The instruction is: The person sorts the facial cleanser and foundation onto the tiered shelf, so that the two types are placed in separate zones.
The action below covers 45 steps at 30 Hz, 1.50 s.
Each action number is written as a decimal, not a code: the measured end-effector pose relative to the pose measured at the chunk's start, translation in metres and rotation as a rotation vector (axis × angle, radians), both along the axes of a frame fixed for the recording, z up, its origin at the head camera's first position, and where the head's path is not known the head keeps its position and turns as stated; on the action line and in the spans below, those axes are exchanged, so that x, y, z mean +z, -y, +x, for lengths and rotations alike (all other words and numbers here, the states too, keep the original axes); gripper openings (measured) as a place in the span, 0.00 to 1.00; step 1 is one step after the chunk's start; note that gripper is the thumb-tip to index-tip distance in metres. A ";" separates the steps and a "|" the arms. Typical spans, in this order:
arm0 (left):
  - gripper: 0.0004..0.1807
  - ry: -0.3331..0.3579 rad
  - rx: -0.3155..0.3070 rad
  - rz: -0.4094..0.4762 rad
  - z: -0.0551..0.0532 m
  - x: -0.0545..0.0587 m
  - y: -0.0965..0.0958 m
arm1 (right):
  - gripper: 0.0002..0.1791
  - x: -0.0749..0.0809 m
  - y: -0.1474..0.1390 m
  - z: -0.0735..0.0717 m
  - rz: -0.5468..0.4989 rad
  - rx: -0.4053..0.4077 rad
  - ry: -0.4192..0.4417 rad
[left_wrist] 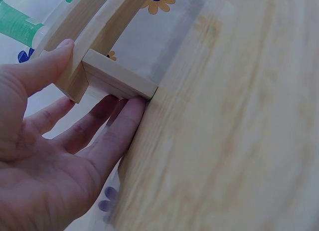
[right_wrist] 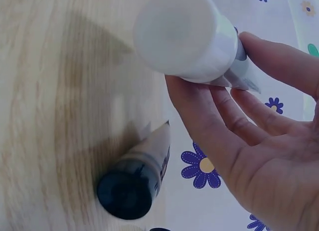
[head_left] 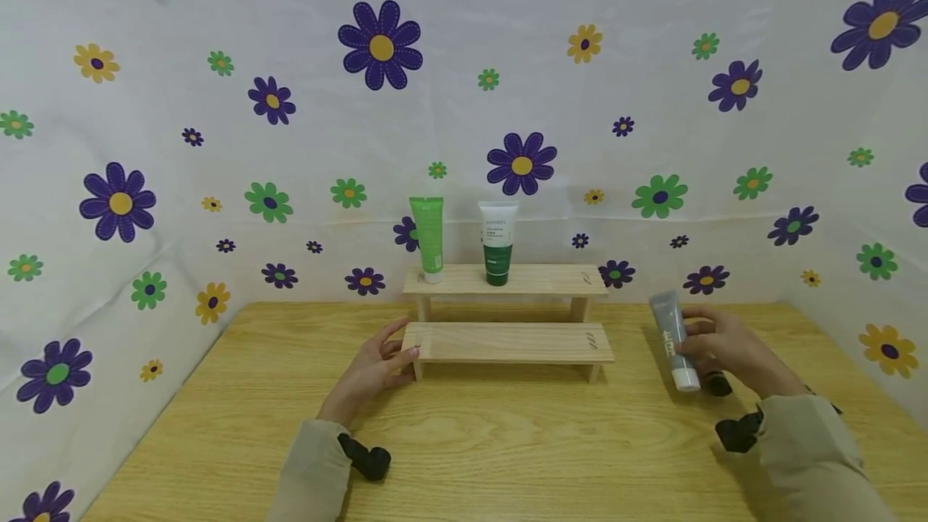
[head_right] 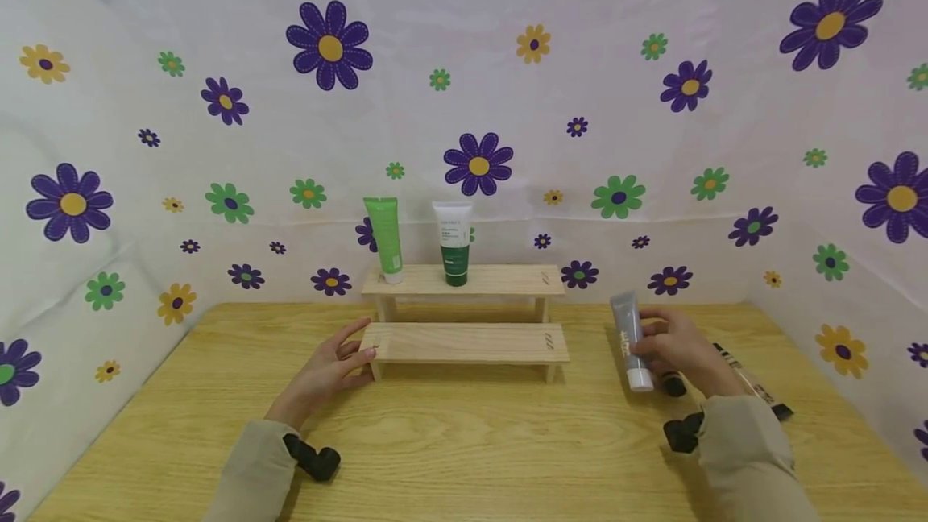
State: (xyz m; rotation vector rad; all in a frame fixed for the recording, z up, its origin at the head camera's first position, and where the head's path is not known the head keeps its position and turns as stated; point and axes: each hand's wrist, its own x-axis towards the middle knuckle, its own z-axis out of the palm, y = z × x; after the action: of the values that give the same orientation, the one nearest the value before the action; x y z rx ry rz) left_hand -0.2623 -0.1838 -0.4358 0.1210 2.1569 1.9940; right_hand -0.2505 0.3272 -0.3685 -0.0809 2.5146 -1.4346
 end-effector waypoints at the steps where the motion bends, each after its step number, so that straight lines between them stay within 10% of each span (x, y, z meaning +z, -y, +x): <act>1: 0.36 -0.001 0.000 -0.001 0.000 0.000 0.000 | 0.40 0.000 0.000 0.000 -0.005 -0.001 -0.007; 45: 0.36 -0.005 0.008 -0.007 0.002 0.000 0.000 | 0.40 0.027 0.026 -0.006 -0.135 -0.091 -0.233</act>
State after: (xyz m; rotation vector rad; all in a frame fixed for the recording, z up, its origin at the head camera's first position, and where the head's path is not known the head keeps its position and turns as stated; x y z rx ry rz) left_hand -0.2600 -0.1836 -0.4358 0.1166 2.1710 1.9925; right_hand -0.2569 0.3007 -0.3420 -0.1698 2.6295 -1.7222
